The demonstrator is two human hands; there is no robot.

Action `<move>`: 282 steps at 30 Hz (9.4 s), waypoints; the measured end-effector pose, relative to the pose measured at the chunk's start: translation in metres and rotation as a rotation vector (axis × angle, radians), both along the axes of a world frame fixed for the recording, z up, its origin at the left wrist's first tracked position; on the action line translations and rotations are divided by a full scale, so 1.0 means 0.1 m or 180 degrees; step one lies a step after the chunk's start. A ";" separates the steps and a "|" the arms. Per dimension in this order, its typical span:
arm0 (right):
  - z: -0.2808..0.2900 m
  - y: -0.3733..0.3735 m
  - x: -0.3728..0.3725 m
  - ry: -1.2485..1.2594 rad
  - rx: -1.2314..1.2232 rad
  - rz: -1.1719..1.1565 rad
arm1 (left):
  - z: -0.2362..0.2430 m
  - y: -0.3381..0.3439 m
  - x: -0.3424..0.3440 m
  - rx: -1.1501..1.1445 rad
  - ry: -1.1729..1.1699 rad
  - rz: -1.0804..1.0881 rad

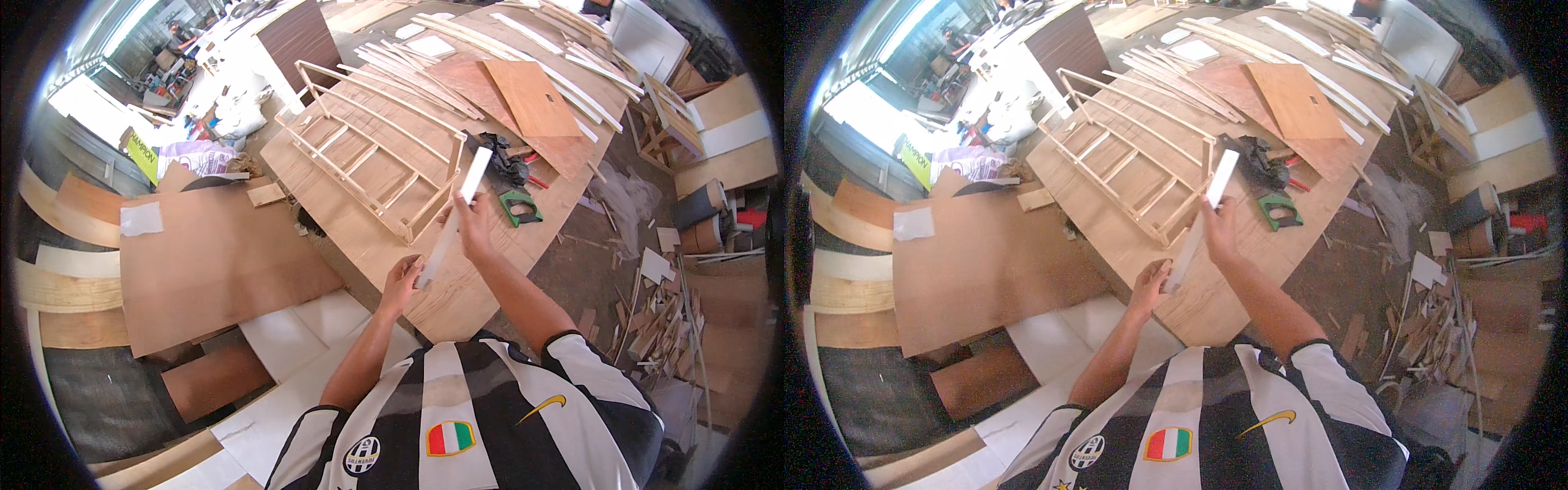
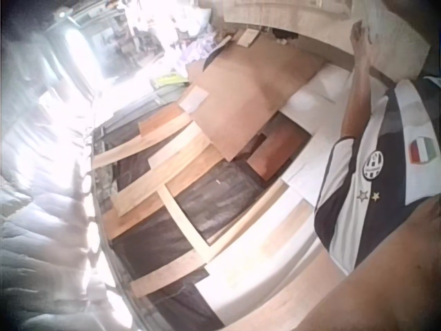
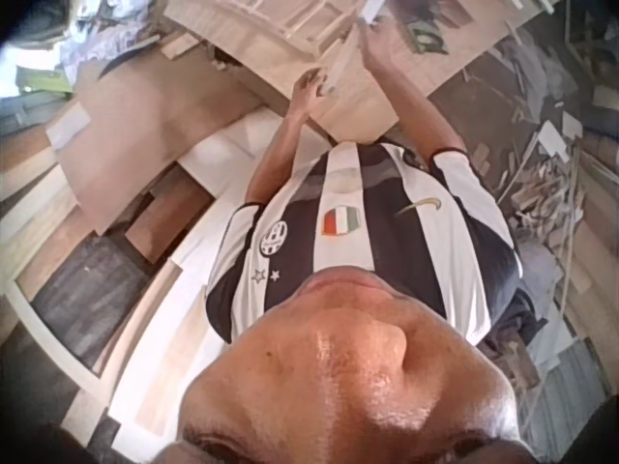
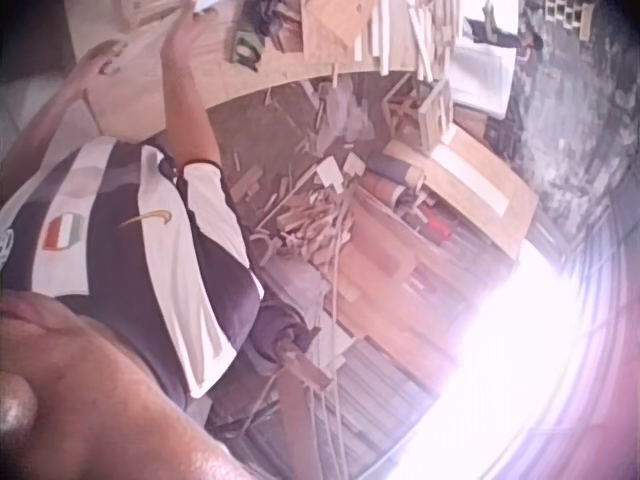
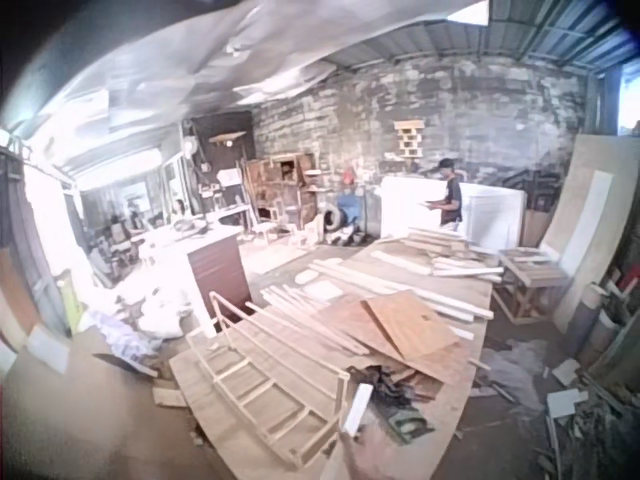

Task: The person assembles components of a wooden frame by positioning thin strips of wood against larger panels and using a saw to cut pieces to length.

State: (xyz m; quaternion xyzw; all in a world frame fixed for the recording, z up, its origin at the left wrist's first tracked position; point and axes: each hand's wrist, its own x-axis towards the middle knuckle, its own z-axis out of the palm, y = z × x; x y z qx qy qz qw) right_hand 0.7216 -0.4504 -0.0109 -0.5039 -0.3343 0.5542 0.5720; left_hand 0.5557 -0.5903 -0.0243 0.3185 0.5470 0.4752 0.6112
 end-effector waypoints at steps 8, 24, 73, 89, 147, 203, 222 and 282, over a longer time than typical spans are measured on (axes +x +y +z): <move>0.07 0.34 -0.25 -0.0473 0.0082 0.0003 | 0.24 0.29 -0.22 -0.0023 0.0639 0.0186; 0.21 0.66 -0.25 -0.0748 0.0259 -0.0306 | -0.35 0.83 -0.72 0.0111 0.0864 -0.0460; 0.33 1.13 0.12 -0.0894 0.0456 -0.0045 | -0.40 1.07 -0.82 -0.0250 0.1001 -0.0246; 0.30 1.16 0.15 -0.0920 0.0388 -0.0042 | -0.42 1.09 -0.85 -0.0397 0.0844 -0.0371; 0.36 1.15 0.19 -0.1057 0.0424 0.0043 | -0.44 1.06 -0.81 -0.0374 0.0628 -0.0201; 0.42 1.08 0.17 -0.0628 0.0557 0.0121 | -0.33 0.96 -0.77 -0.0303 0.0698 0.0015; -0.29 0.49 1.27 -0.0135 -0.0193 -0.0043 | 0.34 0.41 -0.20 -0.0005 -0.0356 0.0501; -0.85 -1.39 3.17 -0.2482 0.0575 -0.1244 | -1.29 0.63 2.34 0.1745 0.3956 -0.3664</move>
